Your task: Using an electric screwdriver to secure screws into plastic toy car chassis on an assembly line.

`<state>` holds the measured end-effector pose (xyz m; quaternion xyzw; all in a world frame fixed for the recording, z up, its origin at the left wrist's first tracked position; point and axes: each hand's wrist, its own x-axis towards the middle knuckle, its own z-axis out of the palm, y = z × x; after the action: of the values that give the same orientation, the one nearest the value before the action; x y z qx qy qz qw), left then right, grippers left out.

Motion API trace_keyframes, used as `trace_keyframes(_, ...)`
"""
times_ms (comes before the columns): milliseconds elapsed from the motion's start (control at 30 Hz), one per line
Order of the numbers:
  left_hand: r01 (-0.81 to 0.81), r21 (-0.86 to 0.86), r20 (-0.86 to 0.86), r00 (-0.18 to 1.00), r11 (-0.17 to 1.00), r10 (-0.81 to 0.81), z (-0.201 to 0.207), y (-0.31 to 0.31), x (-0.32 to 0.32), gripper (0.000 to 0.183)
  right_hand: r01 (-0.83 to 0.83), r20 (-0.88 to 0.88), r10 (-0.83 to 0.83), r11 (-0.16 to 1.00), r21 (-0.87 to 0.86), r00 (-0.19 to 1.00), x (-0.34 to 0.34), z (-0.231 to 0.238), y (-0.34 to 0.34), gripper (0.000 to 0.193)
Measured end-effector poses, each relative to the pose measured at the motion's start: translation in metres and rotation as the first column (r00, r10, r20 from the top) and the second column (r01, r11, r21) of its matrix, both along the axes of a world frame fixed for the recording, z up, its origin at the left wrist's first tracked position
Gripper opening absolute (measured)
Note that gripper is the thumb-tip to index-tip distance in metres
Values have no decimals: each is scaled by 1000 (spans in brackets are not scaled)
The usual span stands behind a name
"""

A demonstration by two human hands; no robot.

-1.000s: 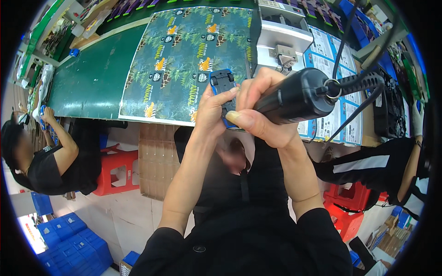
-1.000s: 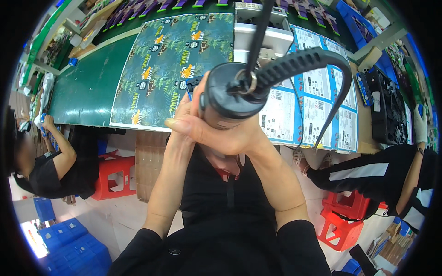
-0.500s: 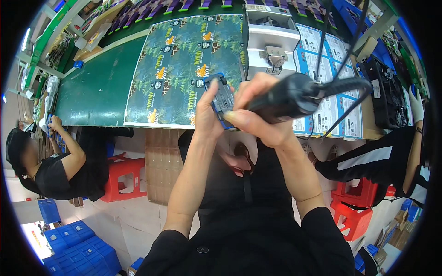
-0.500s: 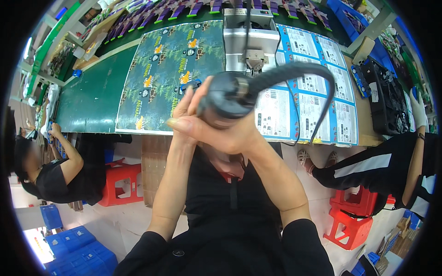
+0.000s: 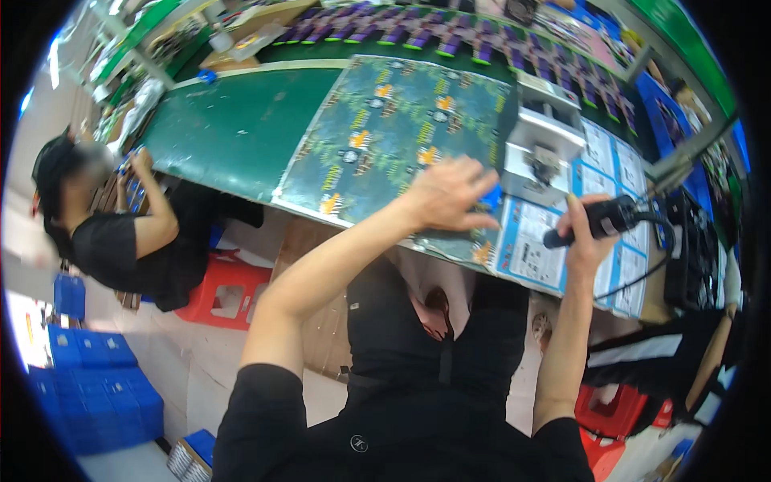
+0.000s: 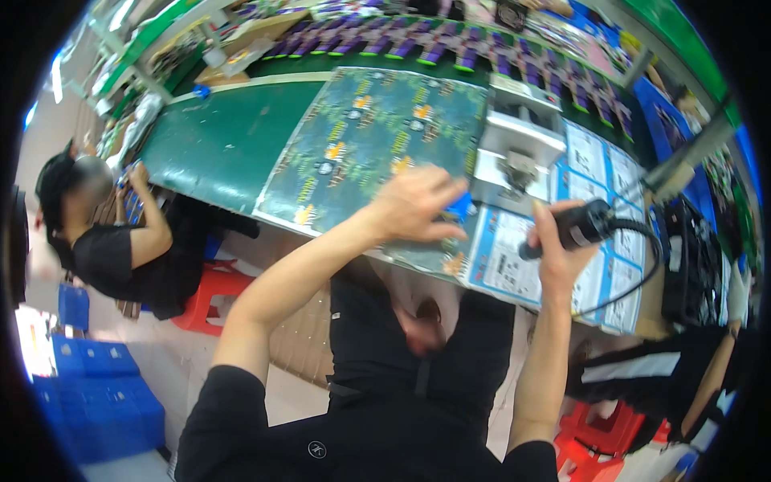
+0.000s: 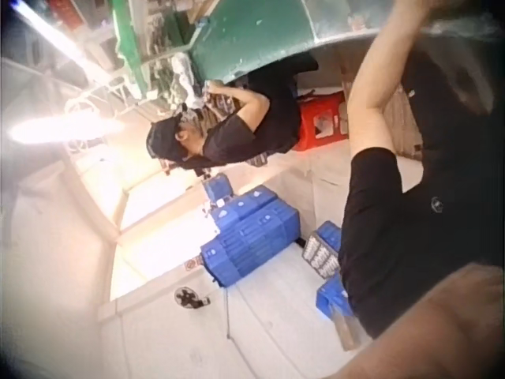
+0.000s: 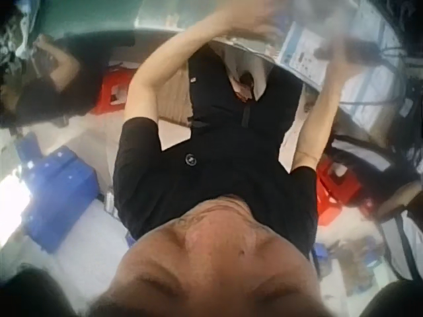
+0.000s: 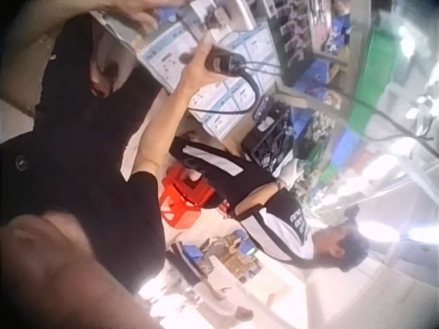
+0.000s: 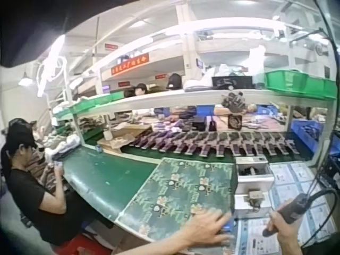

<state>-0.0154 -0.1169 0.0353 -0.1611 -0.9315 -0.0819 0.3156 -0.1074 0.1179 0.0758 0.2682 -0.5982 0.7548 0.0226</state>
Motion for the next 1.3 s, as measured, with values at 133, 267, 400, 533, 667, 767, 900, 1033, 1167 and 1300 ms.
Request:
trace_keyframes(133,101,-227,185,981,969,-59,-8,-35,20,70,-60,-71,62,997,40,996,2,-6,-2,19)
trace_keyframes(267,-142,-335,294,923,931,247,14,-123,75,78,-98,-102,101,995,36,990,4,-7,0,20)
trace_keyframes(400,-493,-377,120,813,784,569,18,-188,149,81,-110,-126,116,992,56,985,0,-9,1,17)
trace_keyframes(533,-563,-178,124,801,807,586,-1,-155,162,78,-74,-121,81,996,57,989,2,-10,-4,18)
trace_keyframes(667,-292,69,12,956,954,292,5,-65,100,58,-27,-120,36,997,79,992,6,-6,3,20)
trace_keyframes(767,-29,163,-82,996,986,43,28,1,33,47,-85,12,85,996,13,996,0,-16,21,26)
trace_keyframes(900,224,215,-237,956,950,-172,55,63,-39,32,-363,288,332,930,61,898,27,13,33,21)
trace_keyframes(1033,384,433,-183,923,816,-337,52,143,-142,18,-457,98,451,887,58,887,24,27,73,23)
trace_keyframes(1167,139,643,261,885,753,-386,26,218,-249,30,-520,221,511,854,-18,831,15,37,107,24)
trace_keyframes(1300,81,495,289,924,865,-252,-4,302,-332,43,-475,133,467,879,34,874,0,33,134,28)
